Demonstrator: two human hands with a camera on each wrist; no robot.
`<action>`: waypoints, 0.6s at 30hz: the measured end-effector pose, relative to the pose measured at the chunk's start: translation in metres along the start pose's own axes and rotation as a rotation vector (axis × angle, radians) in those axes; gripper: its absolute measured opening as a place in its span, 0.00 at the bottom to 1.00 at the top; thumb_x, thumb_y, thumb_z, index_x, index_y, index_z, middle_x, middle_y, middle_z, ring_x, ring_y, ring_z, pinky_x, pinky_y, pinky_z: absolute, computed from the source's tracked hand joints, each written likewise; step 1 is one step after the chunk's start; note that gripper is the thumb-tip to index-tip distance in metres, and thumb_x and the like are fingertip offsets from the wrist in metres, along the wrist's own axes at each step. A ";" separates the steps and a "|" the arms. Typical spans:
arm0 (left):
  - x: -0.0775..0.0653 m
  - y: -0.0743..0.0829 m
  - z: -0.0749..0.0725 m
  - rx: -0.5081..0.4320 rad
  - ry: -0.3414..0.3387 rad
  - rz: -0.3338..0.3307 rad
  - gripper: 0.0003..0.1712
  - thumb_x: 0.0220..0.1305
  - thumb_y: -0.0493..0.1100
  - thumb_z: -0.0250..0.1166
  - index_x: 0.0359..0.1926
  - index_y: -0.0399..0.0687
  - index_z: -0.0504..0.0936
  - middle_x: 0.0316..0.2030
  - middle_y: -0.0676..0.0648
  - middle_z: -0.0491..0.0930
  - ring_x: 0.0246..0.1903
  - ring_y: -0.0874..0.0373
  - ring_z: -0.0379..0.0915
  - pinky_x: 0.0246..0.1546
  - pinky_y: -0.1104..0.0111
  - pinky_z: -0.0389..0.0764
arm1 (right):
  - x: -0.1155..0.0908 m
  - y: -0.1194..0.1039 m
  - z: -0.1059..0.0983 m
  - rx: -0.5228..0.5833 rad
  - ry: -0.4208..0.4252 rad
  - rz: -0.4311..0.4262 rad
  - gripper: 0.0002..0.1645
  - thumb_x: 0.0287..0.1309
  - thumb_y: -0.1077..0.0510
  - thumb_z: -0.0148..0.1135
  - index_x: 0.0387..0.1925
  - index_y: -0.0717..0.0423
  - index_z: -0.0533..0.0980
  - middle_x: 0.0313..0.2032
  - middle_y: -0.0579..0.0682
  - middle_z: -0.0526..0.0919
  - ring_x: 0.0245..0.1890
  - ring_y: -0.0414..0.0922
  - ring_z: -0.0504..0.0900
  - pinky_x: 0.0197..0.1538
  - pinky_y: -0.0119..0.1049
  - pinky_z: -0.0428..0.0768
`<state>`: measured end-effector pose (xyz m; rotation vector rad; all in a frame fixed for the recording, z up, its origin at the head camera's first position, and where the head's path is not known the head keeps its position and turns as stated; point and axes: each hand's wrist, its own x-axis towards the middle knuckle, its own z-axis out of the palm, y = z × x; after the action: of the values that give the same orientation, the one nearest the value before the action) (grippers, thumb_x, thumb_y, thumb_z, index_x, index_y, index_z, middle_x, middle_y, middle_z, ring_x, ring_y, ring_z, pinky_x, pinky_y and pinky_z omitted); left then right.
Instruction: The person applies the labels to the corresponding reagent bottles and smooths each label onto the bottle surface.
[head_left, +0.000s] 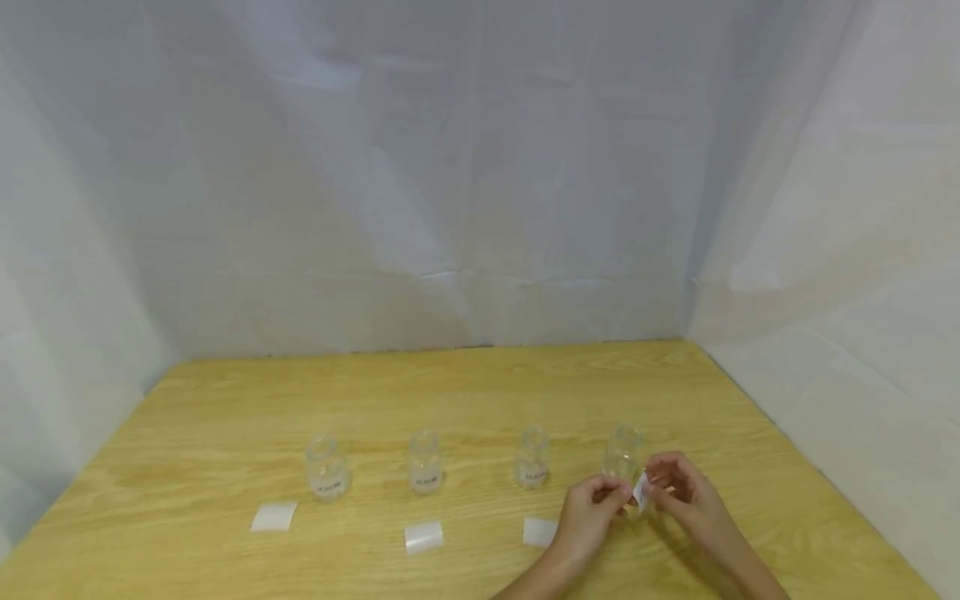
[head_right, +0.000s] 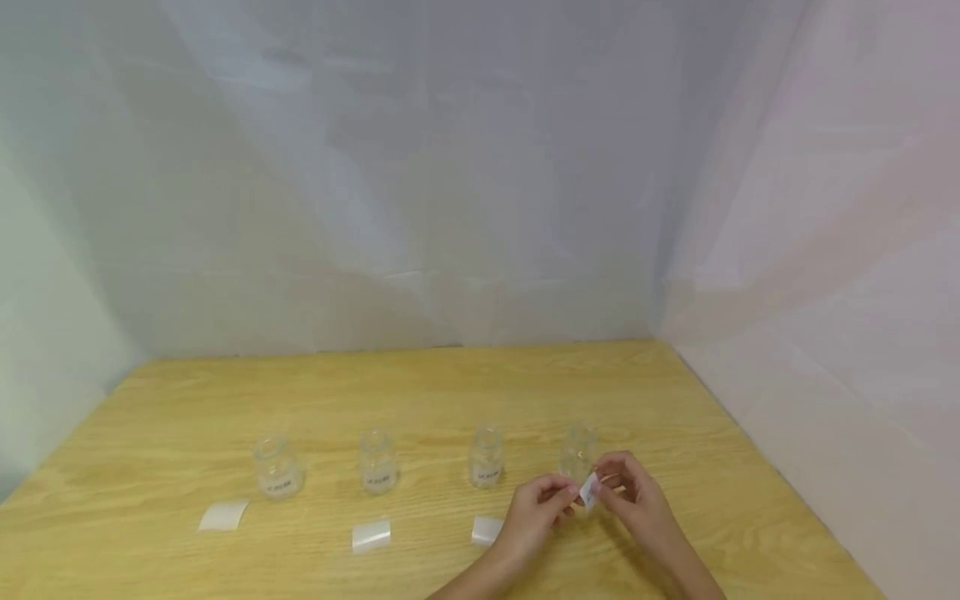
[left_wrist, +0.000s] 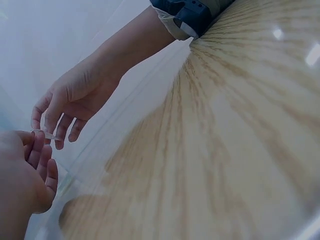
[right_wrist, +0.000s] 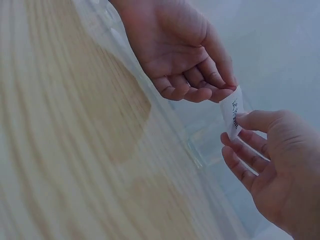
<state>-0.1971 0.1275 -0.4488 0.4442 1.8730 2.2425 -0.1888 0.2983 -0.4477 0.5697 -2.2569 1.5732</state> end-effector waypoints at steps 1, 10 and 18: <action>0.000 0.000 0.000 0.005 -0.006 0.004 0.09 0.62 0.38 0.59 0.36 0.35 0.80 0.26 0.53 0.78 0.27 0.62 0.73 0.26 0.74 0.73 | 0.000 0.000 0.000 0.017 -0.006 -0.006 0.12 0.54 0.76 0.56 0.41 0.70 0.68 0.35 0.48 0.77 0.34 0.37 0.76 0.32 0.31 0.78; -0.001 0.000 -0.002 0.046 -0.037 0.029 0.09 0.64 0.41 0.58 0.35 0.38 0.79 0.27 0.54 0.77 0.28 0.62 0.72 0.26 0.75 0.72 | -0.003 0.002 0.000 0.117 -0.161 -0.009 0.09 0.59 0.74 0.52 0.41 0.66 0.73 0.47 0.56 0.76 0.46 0.38 0.76 0.44 0.34 0.78; -0.001 0.000 -0.001 0.092 -0.046 0.066 0.08 0.63 0.39 0.58 0.34 0.38 0.79 0.25 0.56 0.75 0.25 0.64 0.68 0.22 0.78 0.69 | -0.004 -0.002 0.001 0.142 -0.227 -0.027 0.11 0.59 0.74 0.50 0.43 0.64 0.73 0.49 0.53 0.75 0.48 0.40 0.75 0.44 0.36 0.78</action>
<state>-0.1964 0.1263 -0.4491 0.5749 1.9725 2.1730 -0.1847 0.2973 -0.4482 0.8526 -2.2960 1.7432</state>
